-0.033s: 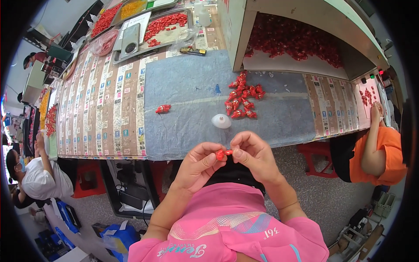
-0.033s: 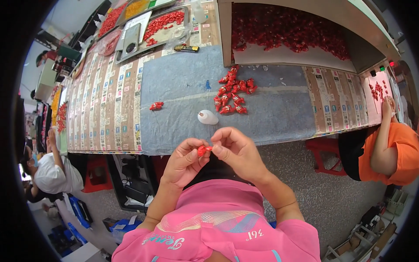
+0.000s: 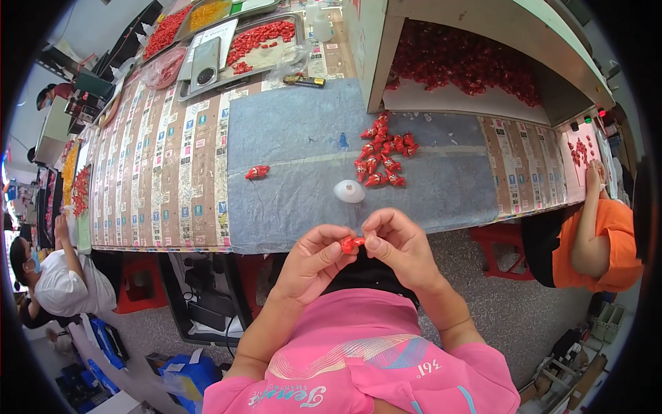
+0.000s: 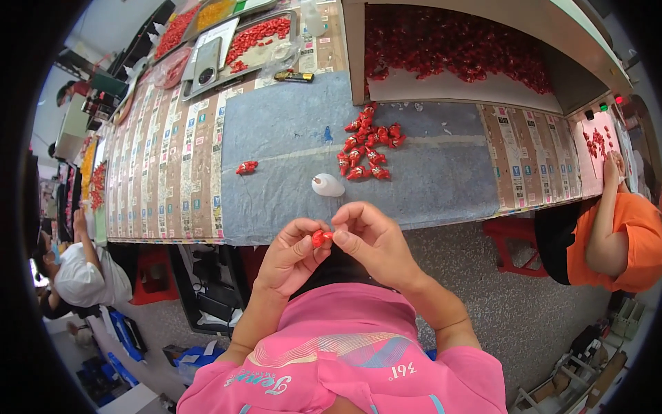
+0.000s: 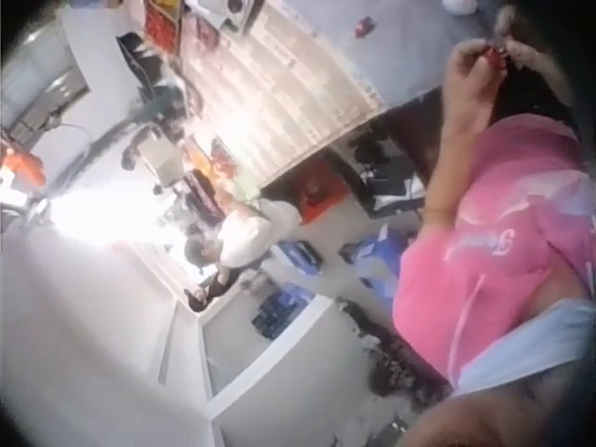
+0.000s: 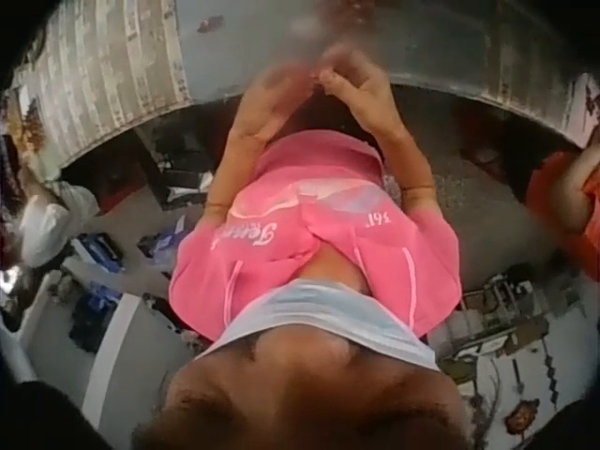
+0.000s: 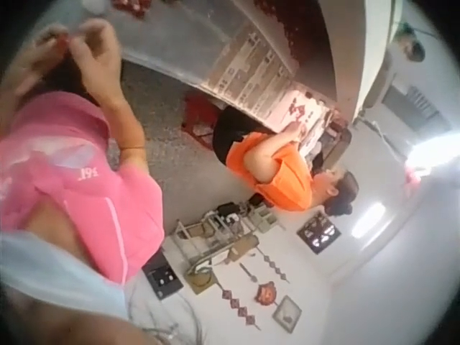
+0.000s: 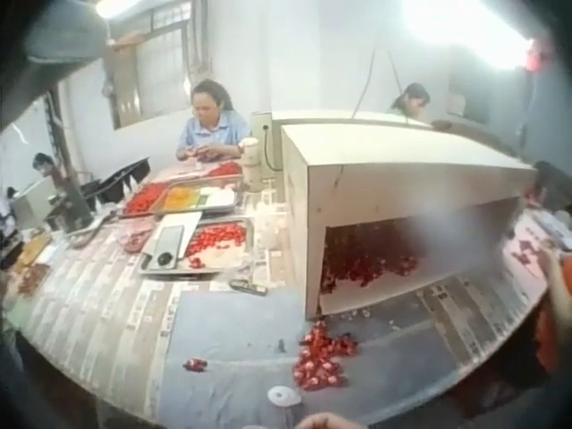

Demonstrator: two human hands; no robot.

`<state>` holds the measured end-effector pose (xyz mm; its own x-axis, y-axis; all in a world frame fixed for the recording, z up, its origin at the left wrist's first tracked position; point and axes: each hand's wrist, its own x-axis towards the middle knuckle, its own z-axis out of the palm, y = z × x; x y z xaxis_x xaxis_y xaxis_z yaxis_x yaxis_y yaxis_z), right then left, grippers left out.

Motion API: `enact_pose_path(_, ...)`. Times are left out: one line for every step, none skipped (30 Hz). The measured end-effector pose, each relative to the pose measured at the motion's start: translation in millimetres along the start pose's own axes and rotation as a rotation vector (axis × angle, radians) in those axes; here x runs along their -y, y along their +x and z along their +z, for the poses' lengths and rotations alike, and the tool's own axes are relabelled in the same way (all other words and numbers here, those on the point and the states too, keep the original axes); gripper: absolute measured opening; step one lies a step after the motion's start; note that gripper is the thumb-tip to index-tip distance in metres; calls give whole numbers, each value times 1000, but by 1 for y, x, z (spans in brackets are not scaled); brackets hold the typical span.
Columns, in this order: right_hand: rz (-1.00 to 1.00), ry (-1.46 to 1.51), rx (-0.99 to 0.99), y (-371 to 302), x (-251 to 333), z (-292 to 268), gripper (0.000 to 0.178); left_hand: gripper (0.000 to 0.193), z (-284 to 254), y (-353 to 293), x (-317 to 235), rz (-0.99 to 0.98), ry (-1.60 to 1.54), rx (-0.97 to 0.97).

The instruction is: The person assembles small toy figurines by applying glue from a bottle and pressing the components together by hand.

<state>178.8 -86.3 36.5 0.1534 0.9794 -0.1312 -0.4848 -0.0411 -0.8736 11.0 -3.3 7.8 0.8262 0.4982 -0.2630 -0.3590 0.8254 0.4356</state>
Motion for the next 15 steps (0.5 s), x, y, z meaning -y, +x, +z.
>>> enact_pose_path(1,-7,-10,0,-1,1,19,22,1,0,0,6,-2,-5)
enact_pose_path(2,-14,-19,-1,-2,2,18,22,1,0,0,5,-1,-5)
enact_pose_path(3,-13,-20,-2,-3,1,18,22,1,0,0,7,5,-3)
enact_pose_path(-30,-38,-27,-3,-5,0,18,22,1,0,1,10,11,-1)
enact_pose_path(-64,-64,-33,-3,-6,0,17,22,2,0,1,9,11,-1)
enact_pose_path(-64,-63,-33,-4,-6,1,17,22,2,0,1,13,8,0)
enact_pose_path(-71,-73,-52,-4,-6,2,17,22,2,1,2,17,5,1)
enact_pose_path(-78,-83,-70,-5,-6,3,17,22,2,1,3,18,6,1)
enact_pose_path(-79,-83,-70,-5,-7,3,17,22,2,2,3,45,23,-4)
enact_pose_path(-93,-98,-85,-5,-9,3,16,21,3,3,4,73,41,-8)
enact_pose_path(-108,-112,-100,-5,-10,3,16,21,3,3,4,73,41,-8)
enact_pose_path(-108,-112,-100,-5,-9,3,16,20,5,3,4,103,82,-17)
enact_pose_path(-90,-95,-106,-6,-7,4,16,20,6,4,4,133,124,-26)
enact_pose_path(-72,-78,-112,-6,-5,4,15,20,7,3,4,133,124,-25)
enact_pose_path(-73,-78,-111,-6,-5,4,15,19,8,3,4,184,205,-38)
